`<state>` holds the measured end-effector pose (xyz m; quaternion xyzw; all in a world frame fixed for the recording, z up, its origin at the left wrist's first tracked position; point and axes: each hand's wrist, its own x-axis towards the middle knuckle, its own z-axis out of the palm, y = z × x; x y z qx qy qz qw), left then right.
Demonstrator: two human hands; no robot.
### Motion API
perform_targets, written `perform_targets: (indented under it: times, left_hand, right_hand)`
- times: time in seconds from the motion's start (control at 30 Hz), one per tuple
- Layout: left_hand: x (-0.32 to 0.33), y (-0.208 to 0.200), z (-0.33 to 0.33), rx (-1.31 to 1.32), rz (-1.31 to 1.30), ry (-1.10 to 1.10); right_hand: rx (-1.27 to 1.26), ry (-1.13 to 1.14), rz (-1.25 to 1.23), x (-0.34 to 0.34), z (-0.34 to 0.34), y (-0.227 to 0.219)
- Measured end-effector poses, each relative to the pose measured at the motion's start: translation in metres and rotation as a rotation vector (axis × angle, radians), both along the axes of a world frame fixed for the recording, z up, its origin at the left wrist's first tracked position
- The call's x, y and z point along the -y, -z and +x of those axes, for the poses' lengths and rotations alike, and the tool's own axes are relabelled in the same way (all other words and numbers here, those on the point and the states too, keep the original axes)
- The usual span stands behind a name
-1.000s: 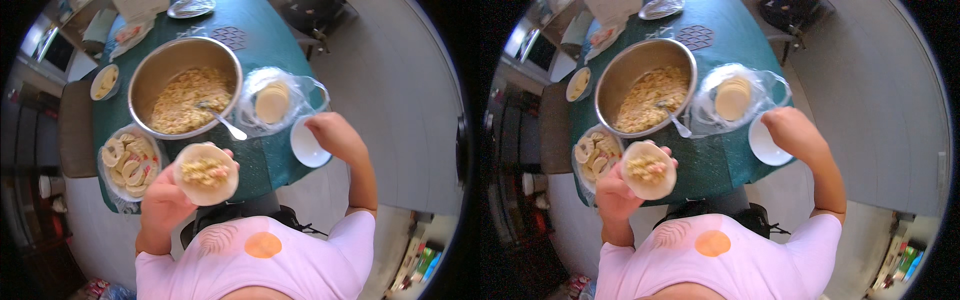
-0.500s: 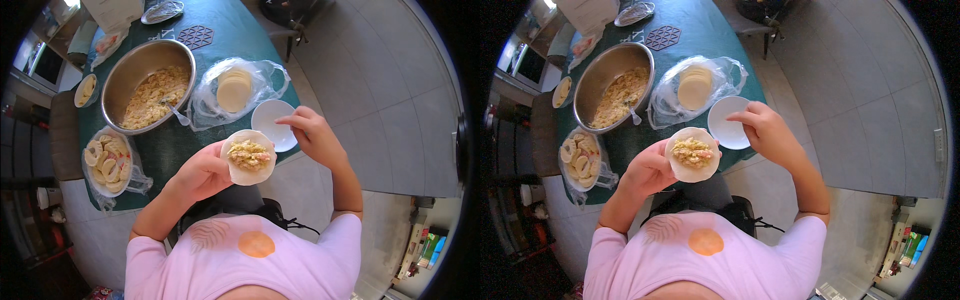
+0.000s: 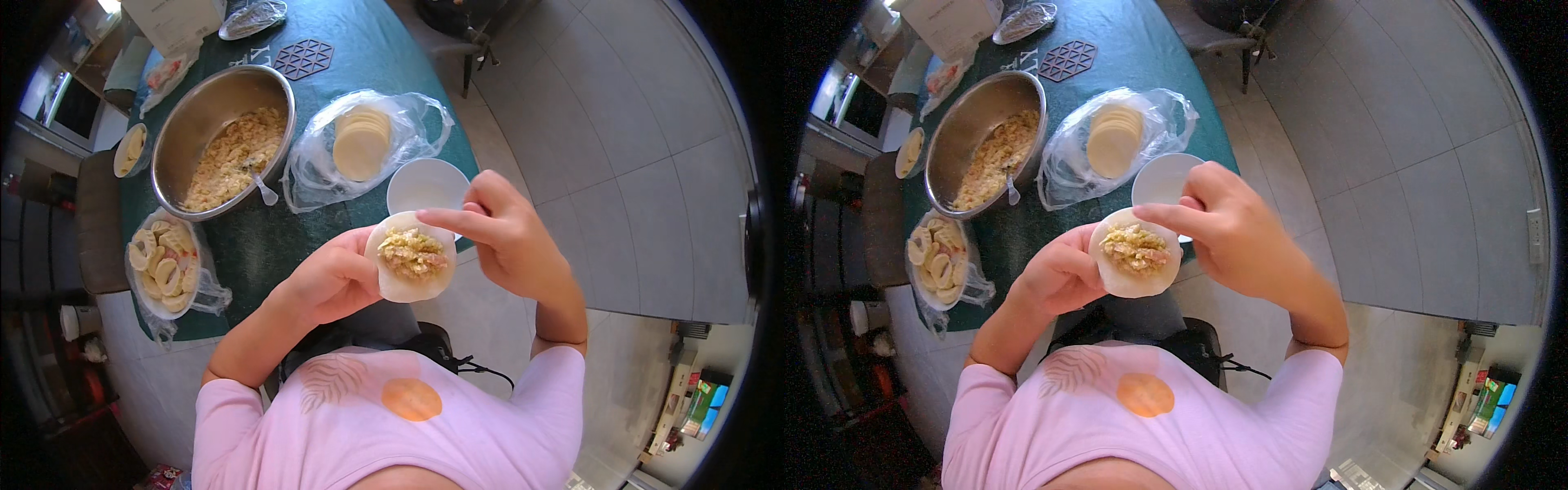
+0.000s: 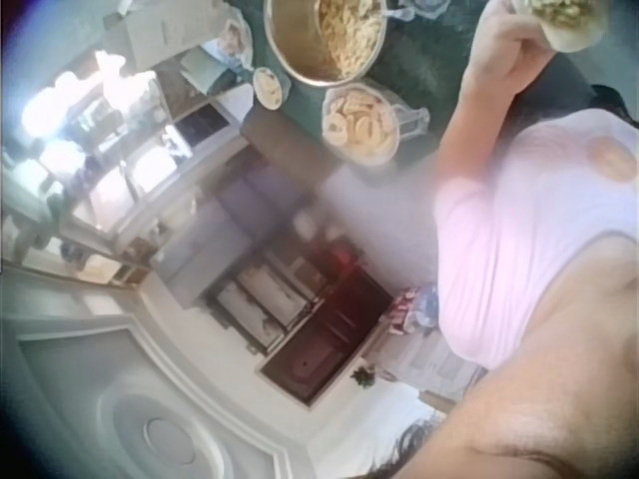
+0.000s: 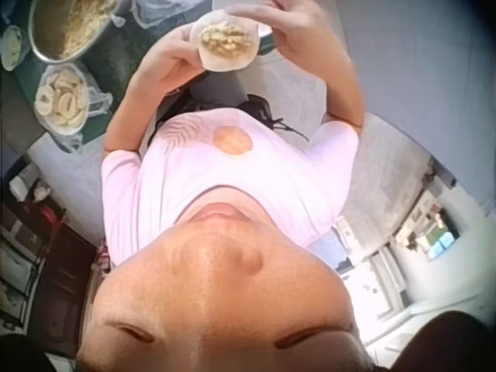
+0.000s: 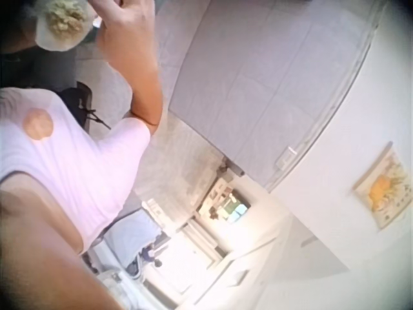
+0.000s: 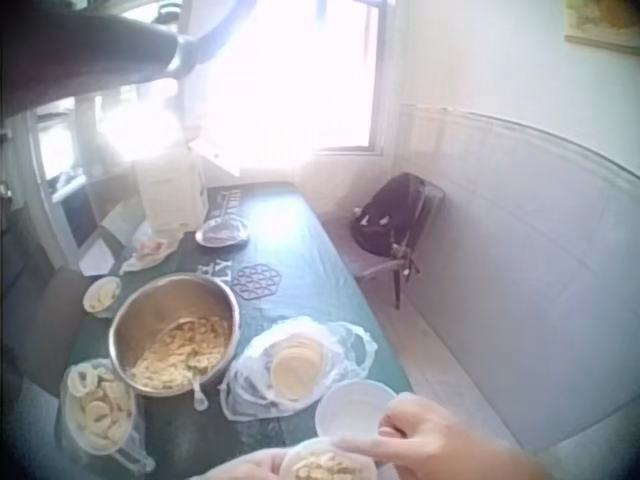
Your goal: The person assembles dumplings by placing a spoonful of filling onto a round wrapper and folding the edges to seal them. The finished dumplings are placed on a plate next to the workstation.
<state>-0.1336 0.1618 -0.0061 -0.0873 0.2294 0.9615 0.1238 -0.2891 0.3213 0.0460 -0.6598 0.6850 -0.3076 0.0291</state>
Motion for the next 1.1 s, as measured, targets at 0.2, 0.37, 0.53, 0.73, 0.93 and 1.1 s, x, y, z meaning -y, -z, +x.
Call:
perform_targets:
  times: [0.2,0.37,0.53,0.73,0.93,1.1]
  left_hand:
    - [0.012,0.004,-0.001,-0.036,-0.018,-0.114]
    - [0.024,0.016,-0.002,-0.048,-0.008,-0.153]
    - [0.030,0.018,-0.001,-0.062,0.044,-0.164]
    - [0.036,0.010,-0.002,-0.042,0.037,-0.084]
    - [0.030,0.008,-0.005,-0.083,0.061,-0.089]
    - [0.031,0.008,-0.006,-0.008,0.023,-0.122]
  right_hand:
    - [0.073,0.066,0.022,-0.004,-0.010,0.012]
    - [-0.160,0.198,0.278,0.018,-0.022,0.083]
    - [-0.212,0.128,0.412,0.030,-0.029,0.090]
    - [0.499,-0.005,0.073,0.009,-0.029,0.022]
    - [0.478,-0.048,0.046,0.012,-0.007,0.028]
    - [0.546,-0.182,-0.044,0.002,-0.013,0.035]
